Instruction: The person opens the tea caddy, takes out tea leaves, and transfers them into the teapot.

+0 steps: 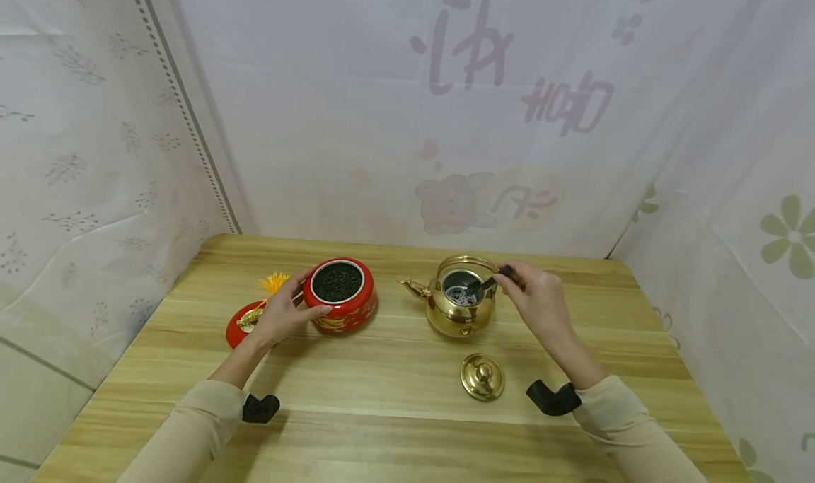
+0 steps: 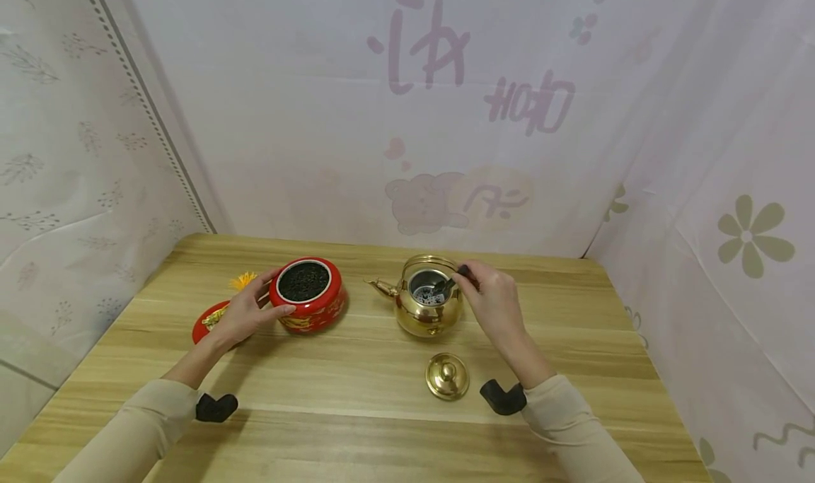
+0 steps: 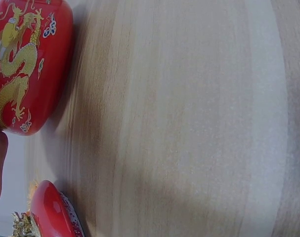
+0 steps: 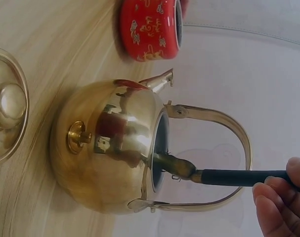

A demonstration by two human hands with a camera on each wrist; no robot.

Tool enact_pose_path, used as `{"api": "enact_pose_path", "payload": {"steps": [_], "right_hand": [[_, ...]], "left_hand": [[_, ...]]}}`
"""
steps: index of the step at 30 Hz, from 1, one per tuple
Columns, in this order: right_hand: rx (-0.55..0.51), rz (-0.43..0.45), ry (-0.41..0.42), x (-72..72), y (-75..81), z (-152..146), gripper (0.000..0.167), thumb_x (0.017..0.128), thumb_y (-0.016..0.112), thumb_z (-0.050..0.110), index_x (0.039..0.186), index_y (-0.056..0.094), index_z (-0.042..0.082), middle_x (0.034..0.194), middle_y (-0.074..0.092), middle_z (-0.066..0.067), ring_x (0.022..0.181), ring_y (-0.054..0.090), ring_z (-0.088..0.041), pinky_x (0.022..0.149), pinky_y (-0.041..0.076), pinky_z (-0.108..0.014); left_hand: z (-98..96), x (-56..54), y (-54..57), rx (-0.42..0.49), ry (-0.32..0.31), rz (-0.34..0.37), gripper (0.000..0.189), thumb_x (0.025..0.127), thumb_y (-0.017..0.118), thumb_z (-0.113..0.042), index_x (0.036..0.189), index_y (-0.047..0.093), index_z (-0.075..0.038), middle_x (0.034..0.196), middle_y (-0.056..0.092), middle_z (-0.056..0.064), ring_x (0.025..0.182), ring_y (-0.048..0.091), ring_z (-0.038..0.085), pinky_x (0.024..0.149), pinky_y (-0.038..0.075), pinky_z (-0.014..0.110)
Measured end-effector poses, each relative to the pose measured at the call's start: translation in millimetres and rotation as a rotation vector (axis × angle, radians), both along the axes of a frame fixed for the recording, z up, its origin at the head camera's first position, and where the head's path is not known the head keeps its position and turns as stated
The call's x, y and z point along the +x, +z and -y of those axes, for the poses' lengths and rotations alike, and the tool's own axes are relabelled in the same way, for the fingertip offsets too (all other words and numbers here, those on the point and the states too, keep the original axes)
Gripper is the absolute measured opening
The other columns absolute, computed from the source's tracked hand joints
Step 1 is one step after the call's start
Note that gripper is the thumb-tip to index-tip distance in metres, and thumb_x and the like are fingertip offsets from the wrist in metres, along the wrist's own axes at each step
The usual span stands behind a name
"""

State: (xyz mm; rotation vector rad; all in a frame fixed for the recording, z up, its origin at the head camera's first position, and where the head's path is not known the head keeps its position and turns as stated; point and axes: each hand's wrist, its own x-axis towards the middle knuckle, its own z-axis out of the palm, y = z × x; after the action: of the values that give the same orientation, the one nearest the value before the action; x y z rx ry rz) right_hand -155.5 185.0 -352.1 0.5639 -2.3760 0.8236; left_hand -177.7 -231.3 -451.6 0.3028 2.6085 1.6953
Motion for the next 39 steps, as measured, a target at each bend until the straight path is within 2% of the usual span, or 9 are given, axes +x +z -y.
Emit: {"api": "enact_pose_path", "payload": {"steps": [11, 24, 27, 31, 39], "right_hand": [[0.03, -0.036, -0.004, 0.5, -0.2, -1, 0.013, 0.083, 0.071, 0.007, 0.093, 0.07, 0.0, 0.067, 0.066, -0.002, 0.053, 0.056, -0.008, 0.046, 0.046, -0.022], [-0.003, -0.043, -0.01, 4.3, -2.6, -3, 0.015, 0.081, 0.071, 0.004, 0.096, 0.07, 0.0, 0.07, 0.068, -0.004, 0.055, 0.06, -0.011, 0.049, 0.047, -0.018], [-0.063, -0.011, -0.004, 6.1, -4.0, -4, 0.016, 0.082, 0.07, 0.004, 0.098, 0.07, -0.001, 0.074, 0.07, -0.007, 0.057, 0.063, -0.013, 0.051, 0.049, -0.013], [-0.192, 0.034, 0.005, 8.1, -7.9, -6, 0.016, 0.083, 0.069, 0.002, 0.098, 0.069, -0.002, 0.077, 0.07, -0.011, 0.06, 0.066, -0.015, 0.054, 0.051, -0.01], [-0.442, 0.084, 0.002, 15.3, -14.2, -11, 0.014, 0.085, 0.066, -0.001, 0.098, 0.068, -0.005, 0.073, 0.067, -0.019, 0.06, 0.065, -0.006, 0.056, 0.055, -0.017]], "left_hand": [[-1.6, 1.5, 3.5, 0.023, -0.007, 0.008, 0.084, 0.081, 0.075, -0.015, 0.147, 0.024, -0.001, 0.145, 0.032, 0.027, 0.135, 0.029, 0.045, 0.107, 0.031, 0.055], [-0.4, 0.7, 0.1, -0.001, 0.009, -0.001, 0.085, 0.08, 0.076, -0.021, 0.146, 0.026, -0.001, 0.145, 0.033, 0.025, 0.134, 0.031, 0.044, 0.107, 0.032, 0.054], [-0.4, 1.1, -0.1, 0.009, 0.005, -0.003, 0.084, 0.081, 0.075, -0.019, 0.146, 0.026, -0.001, 0.145, 0.033, 0.025, 0.134, 0.031, 0.044, 0.107, 0.031, 0.055], [-0.8, 1.7, 0.4, 0.017, -0.001, -0.009, 0.084, 0.081, 0.075, -0.018, 0.146, 0.026, -0.001, 0.145, 0.034, 0.025, 0.135, 0.031, 0.044, 0.107, 0.031, 0.055], [-0.4, 1.5, 1.0, 0.017, 0.001, -0.011, 0.084, 0.081, 0.075, -0.018, 0.146, 0.026, -0.002, 0.145, 0.034, 0.025, 0.135, 0.031, 0.043, 0.107, 0.031, 0.054]]}}
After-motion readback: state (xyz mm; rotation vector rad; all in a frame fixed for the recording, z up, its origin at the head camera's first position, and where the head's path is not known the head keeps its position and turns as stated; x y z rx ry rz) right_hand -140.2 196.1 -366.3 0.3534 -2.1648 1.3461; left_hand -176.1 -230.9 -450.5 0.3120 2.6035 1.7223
